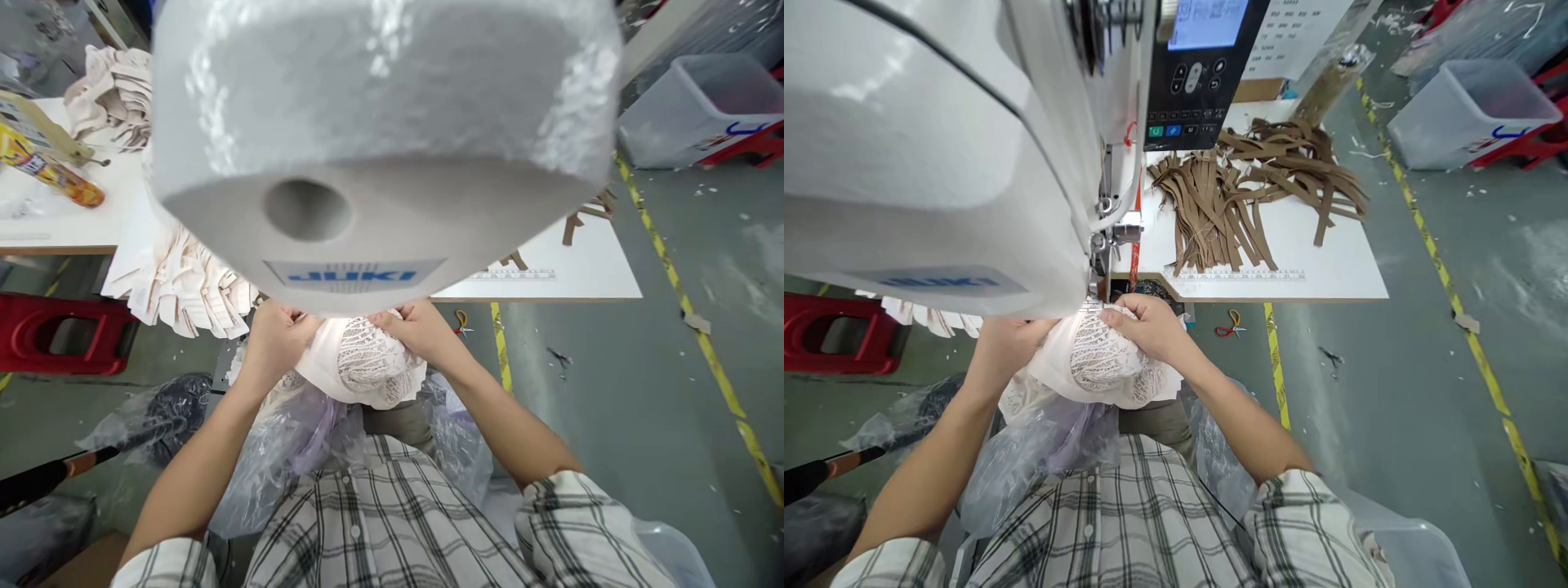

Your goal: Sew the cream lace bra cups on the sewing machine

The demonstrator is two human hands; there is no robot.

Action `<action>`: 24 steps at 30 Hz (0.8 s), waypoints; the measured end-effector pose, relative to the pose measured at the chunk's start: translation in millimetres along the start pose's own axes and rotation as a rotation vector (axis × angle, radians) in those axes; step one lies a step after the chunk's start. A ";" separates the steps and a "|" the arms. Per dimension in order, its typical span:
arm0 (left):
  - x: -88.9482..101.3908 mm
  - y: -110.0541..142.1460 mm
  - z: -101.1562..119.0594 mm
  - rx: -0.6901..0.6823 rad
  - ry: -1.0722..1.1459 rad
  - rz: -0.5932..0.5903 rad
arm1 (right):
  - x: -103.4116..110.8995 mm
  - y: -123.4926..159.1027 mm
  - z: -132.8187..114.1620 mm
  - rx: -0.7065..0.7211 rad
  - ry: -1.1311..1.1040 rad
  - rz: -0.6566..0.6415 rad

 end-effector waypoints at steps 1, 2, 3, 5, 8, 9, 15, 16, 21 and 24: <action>0.6 0.6 2.0 -0.009 -0.004 0.003 | -1.4 -0.2 9.2 -0.001 -0.037 0.003; 1.3 1.0 4.1 -0.023 -0.011 0.002 | -3.7 0.1 19.4 0.008 -0.086 0.000; 2.3 1.2 6.2 -0.039 -0.020 0.000 | -7.1 0.9 30.0 0.026 -0.140 -0.022; 5.3 1.4 9.4 -0.075 -0.040 0.005 | -18.0 4.4 49.5 0.072 -0.222 -0.156; 9.8 1.1 11.1 -0.111 -0.059 0.038 | -35.9 15.7 72.4 0.055 -0.235 -0.451; 10.5 1.0 11.1 -0.120 -0.060 0.044 | -39.5 20.1 78.7 0.016 -0.237 -0.518; 11.0 3.0 10.4 -0.128 -0.046 0.057 | -35.4 37.3 103.6 -0.186 -0.480 -0.509; 10.9 3.4 10.0 -0.126 -0.040 0.057 | -33.8 39.2 106.9 -0.207 -0.523 -0.486; 9.8 2.5 5.0 -0.129 -0.032 0.045 | -31.6 46.8 118.8 -0.245 -0.623 -0.384; 10.2 1.7 -1.7 -0.127 -0.053 0.025 | -30.1 51.3 119.8 -0.244 -0.633 -0.334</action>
Point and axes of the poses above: each hand's wrist, its own y-axis away from the middle knuckle, its own x-axis out of the back of the hand, z = x × y, the point moved 4 cm from there along -y, towards the middle knuckle, and after that the axes turned 5 degrees about -z, right-handed, at the moved point
